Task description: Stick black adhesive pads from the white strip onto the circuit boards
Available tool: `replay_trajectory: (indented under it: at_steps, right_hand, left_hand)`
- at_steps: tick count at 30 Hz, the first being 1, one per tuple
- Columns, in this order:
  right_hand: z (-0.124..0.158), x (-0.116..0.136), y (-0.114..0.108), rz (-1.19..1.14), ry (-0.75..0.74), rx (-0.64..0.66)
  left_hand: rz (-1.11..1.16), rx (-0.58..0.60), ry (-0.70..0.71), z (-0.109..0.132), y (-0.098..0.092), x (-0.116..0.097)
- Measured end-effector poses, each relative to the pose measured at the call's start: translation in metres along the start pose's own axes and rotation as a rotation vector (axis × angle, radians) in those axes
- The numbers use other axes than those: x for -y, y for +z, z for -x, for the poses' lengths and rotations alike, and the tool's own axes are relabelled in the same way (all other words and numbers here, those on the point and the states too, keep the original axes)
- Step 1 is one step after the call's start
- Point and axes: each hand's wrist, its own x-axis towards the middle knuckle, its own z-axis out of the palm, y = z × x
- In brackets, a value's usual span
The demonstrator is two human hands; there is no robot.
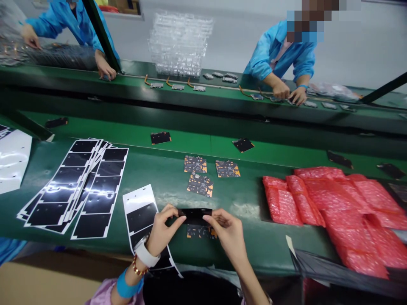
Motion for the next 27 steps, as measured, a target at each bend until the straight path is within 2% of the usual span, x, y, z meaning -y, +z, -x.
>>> replay_trajectory:
  at_steps: [4,6,7,9,11,12,15,18,27]
  right_hand:
    - [0.008,0.005,-0.005,0.154,-0.12,-0.242]
    - [0.008,0.005,-0.013,0.14,-0.083,-0.318]
    - [0.008,0.004,-0.017,0.102,-0.024,-0.293]
    - [0.007,-0.002,-0.024,-0.002,0.142,-0.138]
    - [0.008,-0.01,-0.026,-0.078,0.286,0.013]
    - [0.009,-0.014,-0.027,-0.093,0.33,0.047]
    - [0.014,-0.024,-0.026,-0.092,0.369,0.039]
    - [0.018,-0.027,-0.026,-0.088,0.372,0.03]
    - [0.018,-0.024,-0.024,-0.062,0.367,0.027]
  left_hand:
    - [-0.017,0.06,-0.018,0.0,0.0,0.001]
    - [-0.019,0.093,-0.013,0.0,0.0,0.001]
    - [-0.025,0.112,-0.002,0.0,0.0,0.001]
    - [-0.052,0.185,0.038,0.001,-0.001,-0.002]
    - [-0.104,0.303,0.078,0.001,-0.002,-0.005]
    - [-0.137,0.367,0.091,0.001,-0.002,-0.007]
    - [-0.229,0.518,0.117,-0.001,-0.004,-0.01]
    - [-0.294,0.591,0.139,-0.003,-0.004,-0.009]
    - [-0.362,0.624,0.183,-0.003,-0.004,-0.005]
